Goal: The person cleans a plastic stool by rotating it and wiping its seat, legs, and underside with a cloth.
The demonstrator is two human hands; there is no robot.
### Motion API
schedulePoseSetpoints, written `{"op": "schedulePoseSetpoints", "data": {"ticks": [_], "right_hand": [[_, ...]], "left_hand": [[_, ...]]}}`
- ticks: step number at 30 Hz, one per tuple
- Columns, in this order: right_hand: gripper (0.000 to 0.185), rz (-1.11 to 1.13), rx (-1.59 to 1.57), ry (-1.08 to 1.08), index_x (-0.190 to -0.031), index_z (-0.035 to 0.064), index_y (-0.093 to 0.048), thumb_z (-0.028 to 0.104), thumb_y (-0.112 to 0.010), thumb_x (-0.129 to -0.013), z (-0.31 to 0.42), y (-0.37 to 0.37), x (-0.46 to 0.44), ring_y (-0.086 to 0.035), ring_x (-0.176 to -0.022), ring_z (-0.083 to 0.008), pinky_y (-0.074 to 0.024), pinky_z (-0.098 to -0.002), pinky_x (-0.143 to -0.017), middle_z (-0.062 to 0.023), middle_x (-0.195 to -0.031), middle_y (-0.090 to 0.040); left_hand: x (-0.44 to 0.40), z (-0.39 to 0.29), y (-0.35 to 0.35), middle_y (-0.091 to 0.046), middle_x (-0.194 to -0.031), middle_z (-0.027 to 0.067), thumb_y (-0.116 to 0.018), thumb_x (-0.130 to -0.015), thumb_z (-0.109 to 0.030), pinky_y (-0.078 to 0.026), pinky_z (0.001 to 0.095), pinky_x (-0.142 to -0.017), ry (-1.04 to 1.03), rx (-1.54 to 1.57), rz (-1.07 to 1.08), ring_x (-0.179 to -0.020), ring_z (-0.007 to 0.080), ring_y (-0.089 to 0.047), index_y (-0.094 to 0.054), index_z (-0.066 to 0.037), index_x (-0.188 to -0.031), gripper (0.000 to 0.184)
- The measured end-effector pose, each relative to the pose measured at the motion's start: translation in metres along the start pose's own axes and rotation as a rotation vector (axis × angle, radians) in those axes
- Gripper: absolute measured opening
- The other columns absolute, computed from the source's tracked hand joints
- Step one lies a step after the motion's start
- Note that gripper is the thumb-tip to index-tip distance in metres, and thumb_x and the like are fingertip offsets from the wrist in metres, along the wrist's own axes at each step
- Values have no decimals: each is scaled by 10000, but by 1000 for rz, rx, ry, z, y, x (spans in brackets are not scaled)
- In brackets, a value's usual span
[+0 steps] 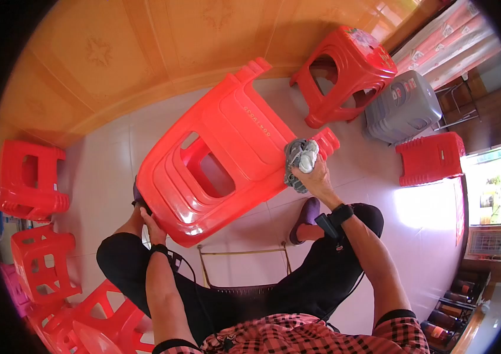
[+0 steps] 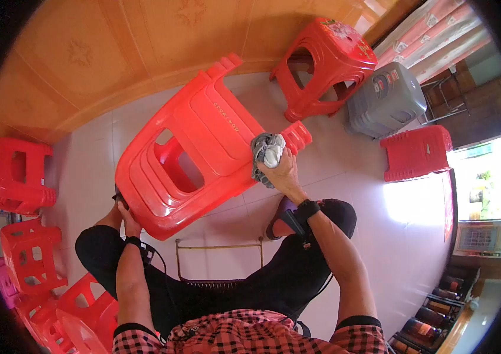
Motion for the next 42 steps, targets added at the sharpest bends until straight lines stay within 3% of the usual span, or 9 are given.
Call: {"op": "schedulePoseSetpoints", "data": {"ticks": [3, 13, 17, 21, 24, 27, 33, 39, 42], "right_hand": [[635, 14, -87, -13, -1094, -24, -527, 350, -755, -634, -8, 0, 3, -514, -1005, -380, -409, -460, -893, -203, -1067, -556], [520, 93, -262, -130, -1056, 9, -555, 251, -757, -642, 3, -9, 3, -568, -936, -355, -450, -419, -843, -172, -1005, -589], [500, -275, 128, 204, -1066, 4, -545, 214, -747, -660, 57, 7, 25, -614, -891, -321, -498, -385, -777, -151, -1009, -593], [583, 162, -488, 276, -1105, 4, -545, 233, -784, -625, 130, -32, 46, -608, -882, -330, -504, -387, -780, -162, -968, -586], [642, 398, -333, 344, -1123, -17, -545, 300, -776, -615, 160, -73, 64, -594, -908, -337, -491, -436, -798, -173, -1000, -579], [660, 453, -31, 732, -1123, -25, -548, 363, -741, -625, 172, -118, 82, -566, -947, -366, -464, -490, -823, -202, -1039, -561], [522, 720, -325, 86, -959, -27, -608, 398, -693, -667, 145, -187, 55, -620, -898, -353, -484, -444, -784, -223, -920, -627], [535, 757, -259, -21, -921, -18, -642, 453, -674, -669, 136, -178, 52, -654, -813, -324, -508, -396, -730, -200, -841, -657], [356, 718, -337, -169, -861, -2, -657, 325, -687, -724, 129, -164, 48, -647, -649, -165, -521, -309, -622, -100, -717, -660]], "left_hand": [[14, -11, -30, -312, -1446, 86, -394, -811, -733, -282, 354, -1065, -202, -229, 26, -1302, 245, -328, -272, -57, -1419, 918], [21, -17, -57, -313, -1447, 104, -391, -856, -666, -266, 339, -1081, -253, -223, 55, -1309, 241, -329, -276, -33, -1413, 851], [30, -13, -63, -330, -1435, 107, -383, -862, -660, -277, 344, -1076, -251, -224, 27, -1300, 243, -341, -285, -37, -1407, 834], [27, -3, -63, -321, -1442, 88, -379, -861, -669, -277, 354, -1080, -222, -170, 40, -1308, 235, -330, -272, -72, -1420, 825], [24, -2, -59, -304, -1458, 68, -385, -861, -672, -266, 356, -1088, -233, -156, 49, -1317, 225, -317, -267, -95, -1429, 819], [35, -7, -71, -324, -1441, 80, -372, -879, -645, -282, 355, -1079, -250, -167, 56, -1302, 230, -341, -265, -83, -1425, 791], [41, -6, -82, -368, -1407, 86, -368, -886, -636, -319, 357, -1059, -214, -141, 136, -1274, 233, -386, -267, -94, -1420, 767], [46, 4, -90, -375, -1398, 63, -352, -899, -628, -336, 354, -1047, -204, -136, 213, -1266, 206, -390, -254, -108, -1417, 741], [51, 1, -85, -459, -1323, 70, -357, -879, -653, -348, 371, -1028, -239, -97, 135, -1215, 221, -440, -371, -97, -1359, 735]]}}
Point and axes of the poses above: each hand's wrist, its own x-axis away from the middle knuckle, its own y-axis out of the back of the hand, z = x × y, the point moved 6 cm from there along -x, towards the middle knuckle
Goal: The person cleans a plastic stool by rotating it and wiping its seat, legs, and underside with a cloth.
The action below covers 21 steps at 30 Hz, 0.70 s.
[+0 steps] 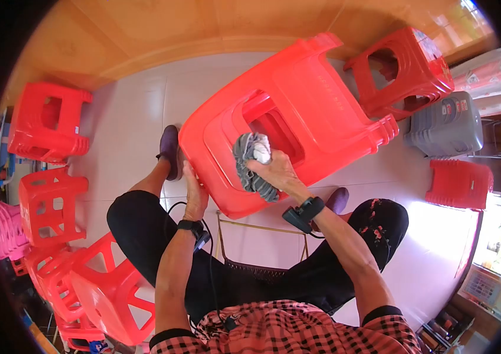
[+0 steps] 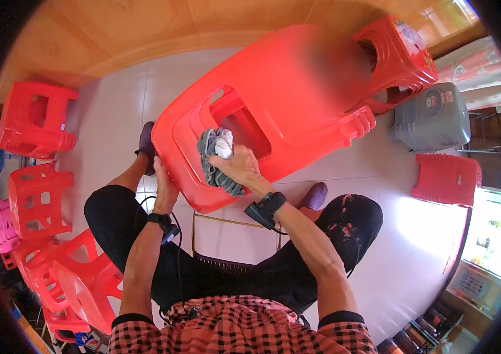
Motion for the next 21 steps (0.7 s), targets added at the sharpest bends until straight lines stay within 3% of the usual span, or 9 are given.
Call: {"op": "schedulePoseSetpoints", "data": {"ticks": [2, 3, 5, 7, 8, 9, 12, 15, 21], "right_hand": [[349, -54, -42, 25, -864, -3, -656, 318, -684, -729, 7, 13, 5, -649, -646, -166, -520, -306, -614, -101, -715, -661], [343, -109, -77, 48, -867, -4, -656, 311, -680, -734, 12, 22, 10, -652, -644, -167, -520, -304, -606, -103, -713, -661], [325, -159, -92, 1, -864, 7, -657, 307, -676, -739, 18, 33, 17, -650, -627, -162, -519, -299, -593, -95, -702, -660], [322, -172, -109, 31, -864, 14, -657, 311, -674, -741, 28, 40, 29, -648, -612, -160, -518, -297, -593, -91, -692, -658], [413, -136, -139, 22, -874, 53, -650, 423, -671, -692, 35, 42, 36, -674, -693, -259, -525, -371, -653, -134, -730, -666], [413, -145, -146, 21, -874, 53, -650, 423, -671, -692, 34, 44, 40, -674, -693, -259, -525, -371, -653, -134, -730, -666], [452, -233, -22, 156, -914, 26, -624, 414, -669, -687, 54, 49, 57, -652, -743, -346, -513, -417, -673, -184, -755, -649], [468, -197, -42, 227, -908, 11, -618, 420, -668, -685, 62, 45, 71, -648, -736, -360, -512, -423, -673, -204, -730, -634], [448, -363, -28, 375, -874, -21, -611, 372, -694, -675, 79, 82, 77, -643, -710, -366, -508, -416, -645, -214, -702, -624]], "left_hand": [[1, 8, 25, -574, -1076, 123, -373, -873, -657, -449, 369, -858, 275, -138, -95, -978, 212, -561, -465, -96, -1206, 658], [-2, 7, 28, -574, -1076, 123, -373, -873, -657, -449, 369, -858, 277, -149, -84, -978, 212, -561, -465, -96, -1206, 658], [-9, 5, 29, -590, -929, 122, -402, -860, -659, -462, 342, -745, 216, -151, -82, -825, 199, -570, -516, -87, -1067, 618], [-21, 32, 60, -604, -980, 111, -409, -875, -632, -469, 340, -784, 202, -189, -101, -900, 205, -581, -536, -66, -1115, 629], [-28, 46, 78, -607, -1022, 106, -412, -886, -610, -467, 342, -815, 134, -229, -91, -944, 210, -580, -537, -59, -1147, 623], [-26, 53, 85, -610, -1063, 100, -415, -897, -587, -466, 344, -846, 73, -268, -79, -987, 215, -580, -539, -53, -1180, 618], [14, 65, 78, -573, -1194, 104, -380, -923, -554, -433, 350, -936, 173, -433, 245, -1100, 224, -545, -486, -40, -1269, 629], [32, 60, 75, -561, -1212, 108, -371, -927, -550, -428, 353, -945, 252, -406, 196, -1109, 228, -541, -480, -34, -1273, 631], [13, -6, 16, -539, -1250, 116, -353, -935, -542, -419, 360, -963, 176, -283, 143, -1125, 235, -532, -467, -23, -1281, 634]]}}
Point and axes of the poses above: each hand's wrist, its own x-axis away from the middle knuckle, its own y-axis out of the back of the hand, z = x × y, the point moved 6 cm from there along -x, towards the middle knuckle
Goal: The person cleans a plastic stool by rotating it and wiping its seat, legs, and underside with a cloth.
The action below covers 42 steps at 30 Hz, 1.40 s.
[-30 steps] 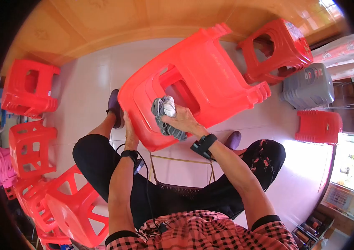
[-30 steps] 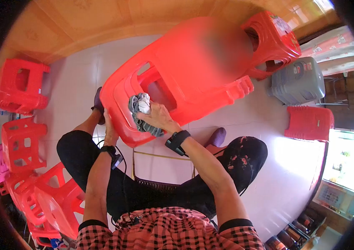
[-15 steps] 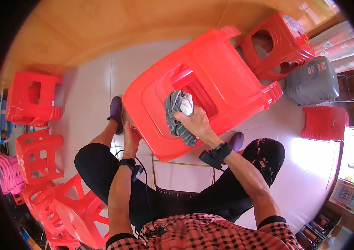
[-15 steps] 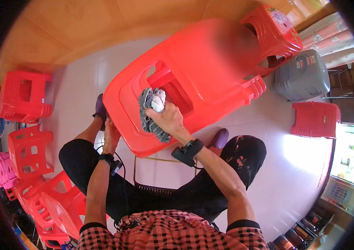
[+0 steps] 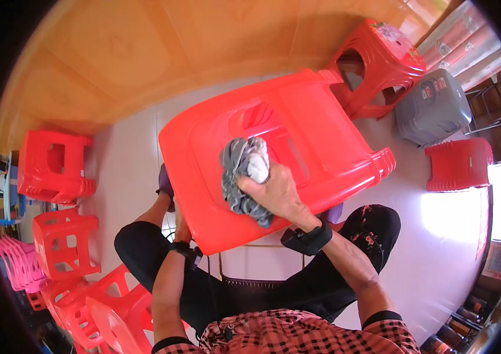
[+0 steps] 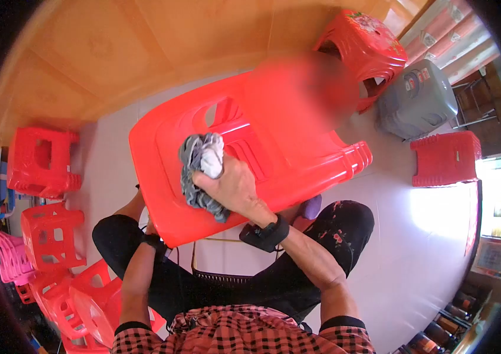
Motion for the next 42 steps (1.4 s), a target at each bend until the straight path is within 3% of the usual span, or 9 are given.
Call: {"op": "schedulePoseSetpoints", "data": {"ticks": [5, 6, 7, 16, 22, 25, 38, 40, 42], "right_hand": [[410, -80, -284, -61, -883, -17, -623, 342, -681, -694, 22, 56, -21, -659, -731, -312, -508, -378, -673, -196, -743, -644], [409, -76, -400, -80, -892, -19, -626, 338, -676, -700, 23, 62, -22, -666, -743, -282, -508, -365, -687, -182, -759, -653], [405, -105, -333, -58, -913, -25, -629, 326, -668, -713, 21, 67, -23, -664, -764, -230, -505, -342, -711, -154, -787, -664], [393, -145, -595, -96, -919, -28, -636, 329, -653, -755, 14, 79, -28, -629, -754, -183, -490, -327, -731, -117, -806, -656], [319, -157, -839, -45, -935, -2, -606, 288, -624, -805, 2, 54, -32, -584, -748, -134, -478, -293, -689, -55, -813, -617], [313, -160, -1074, 5, -1063, 40, -511, 251, -591, -846, -5, 45, -30, -529, -795, -111, -454, -266, -702, -27, -908, -552], [504, -249, -1049, -237, -1177, 37, -493, 433, -529, -867, -72, 47, -19, -553, -848, -111, -452, -258, -764, -23, -965, -572], [647, -60, -1103, -359, -1340, 49, -373, 504, -466, -890, -89, 38, -18, -513, -1153, -200, -425, -329, -961, -113, -1294, -489], [636, -143, -1059, -331, -1329, 62, -385, 509, -461, -883, -95, 46, -6, -563, -1092, -213, -459, -349, -922, -116, -1256, -531]], "left_hand": [[6, -92, -55, -517, -1283, 132, -313, -944, -544, -393, 367, -998, -55, 93, -27, -1158, 242, -513, -449, 2, -1295, 663], [22, -122, -80, -515, -1285, 136, -312, -944, -547, -389, 368, -1002, -199, -123, 32, -1159, 246, -513, -448, 8, -1295, 670], [18, -127, -82, -517, -1284, 137, -317, -943, -547, -391, 373, -1000, -176, -57, 77, -1156, 250, -516, -453, 10, -1290, 670], [32, -215, -93, -530, -1277, 133, -385, -925, -538, -391, 391, -1001, -101, -49, 308, -1148, 252, -525, -478, -1, -1274, 648], [47, -283, -96, -571, -1219, 88, -470, -930, -414, -417, 326, -964, -297, -261, -45, -1099, 188, -550, -513, -6, -1248, 519], [58, -294, -119, -592, -1174, 83, -506, -919, -392, -429, 304, -931, -357, -336, -94, -1055, 152, -559, -544, 17, -1204, 500], [2, -301, -128, -574, -1177, 118, -567, -900, -374, -417, 309, -938, -374, -772, -152, -1055, 170, -549, -489, 44, -1236, 542], [10, -293, -163, -512, -1256, 172, -574, -888, -410, -380, 322, -990, -303, -697, 88, -1153, 209, -498, -384, 66, -1314, 667], [5, -291, -169, -486, -1281, 190, -582, -874, -440, -375, 326, -998, -308, -735, 121, -1175, 221, -482, -362, 73, -1325, 717]]}}
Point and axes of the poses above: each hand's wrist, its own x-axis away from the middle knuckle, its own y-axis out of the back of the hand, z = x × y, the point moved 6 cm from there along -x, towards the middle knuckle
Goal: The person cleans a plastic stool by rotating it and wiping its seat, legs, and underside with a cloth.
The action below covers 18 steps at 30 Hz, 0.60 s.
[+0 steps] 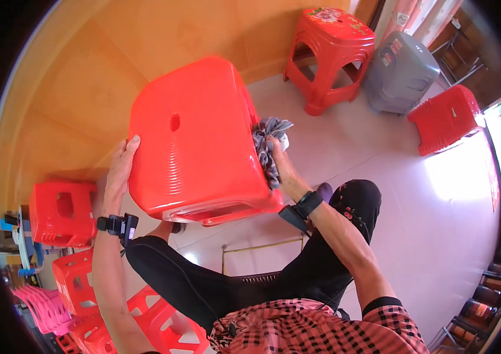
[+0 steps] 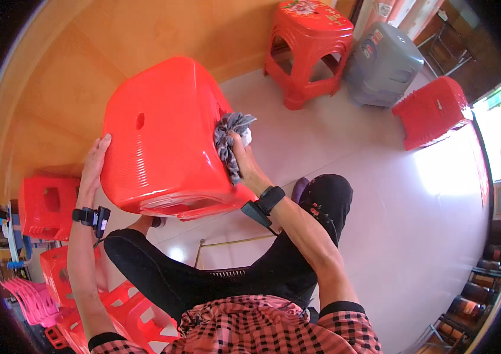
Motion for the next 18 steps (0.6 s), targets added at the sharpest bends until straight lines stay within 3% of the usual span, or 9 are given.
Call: {"op": "schedulePoseSetpoints", "data": {"ticks": [3, 4, 6, 7, 10, 12, 14, 15, 18], "right_hand": [[573, -107, 125, -207, -1210, 48, -492, 505, -484, -865, 5, 9, 17, -617, -817, -167, -501, -297, -701, -64, -937, -634], [573, -113, 118, -205, -1210, 48, -492, 505, -484, -865, 7, 12, 19, -617, -817, -167, -501, -297, -701, -64, -937, -634], [534, -214, 528, 52, -1131, 34, -532, 494, -493, -863, 33, 19, 20, -605, -773, -153, -491, -292, -663, -56, -860, -619], [391, -161, 360, 102, -1073, 53, -564, 388, -508, -880, 40, 16, 22, -600, -742, -146, -483, -283, -643, -57, -821, -616], [358, -97, -133, 185, -1019, 62, -559, 386, -469, -896, 80, 6, 16, -614, -677, -172, -506, -309, -603, -71, -821, -619], [356, -36, -332, 66, -979, 61, -544, 391, -435, -906, 94, -9, 16, -619, -653, -173, -520, -315, -601, -73, -802, -618], [370, -69, -98, -19, -945, 49, -541, 393, -409, -917, 104, -23, 26, -587, -562, -149, -483, -286, -490, -66, -768, -613], [349, 117, 52, 67, -932, 53, -549, 370, -403, -931, 107, -37, 32, -525, -491, -114, -417, -254, -415, -50, -725, -596], [341, 188, 433, 258, -1031, 65, -532, 374, -412, -950, 119, -50, 55, -554, -679, -111, -452, -254, -551, -21, -826, -597]], "left_hand": [[-23, 28, 14, -458, -1306, 204, -595, -849, -488, -383, 331, -995, 4, -86, -48, -1189, 237, -473, -340, 77, -1332, 786], [-26, 30, 18, -455, -1306, 201, -600, -838, -507, -396, 332, -983, 16, -137, -126, -1182, 239, -480, -340, 74, -1328, 803], [-23, 28, 12, -477, -1282, 189, -598, -840, -503, -408, 330, -969, 7, -112, -114, -1156, 232, -498, -365, 61, -1313, 772], [-18, 23, 9, -498, -1258, 176, -597, -842, -499, -421, 328, -954, -2, -82, -108, -1130, 225, -515, -390, 48, -1297, 741], [-8, 8, -7, -512, -1252, 156, -594, -857, -466, -427, 329, -950, 31, 2, 14, -1122, 212, -522, -407, 43, -1292, 696], [-7, 7, -11, -528, -1238, 139, -591, -868, -437, -435, 327, -942, 39, 58, 32, -1105, 200, -533, -433, 35, -1273, 641], [-4, 5, -16, -544, -1223, 122, -588, -879, -407, -443, 324, -933, 52, 110, 48, -1088, 188, -543, -460, 26, -1254, 588], [-1, 1, -18, -556, -1208, 104, -588, -883, -376, -447, 319, -925, 69, 138, 47, -1074, 177, -550, -486, 16, -1230, 533], [4, -4, -19, -568, -1192, 84, -593, -884, -334, -452, 313, -918, 109, 185, 6, -1061, 166, -556, -518, -1, -1204, 468]]}}
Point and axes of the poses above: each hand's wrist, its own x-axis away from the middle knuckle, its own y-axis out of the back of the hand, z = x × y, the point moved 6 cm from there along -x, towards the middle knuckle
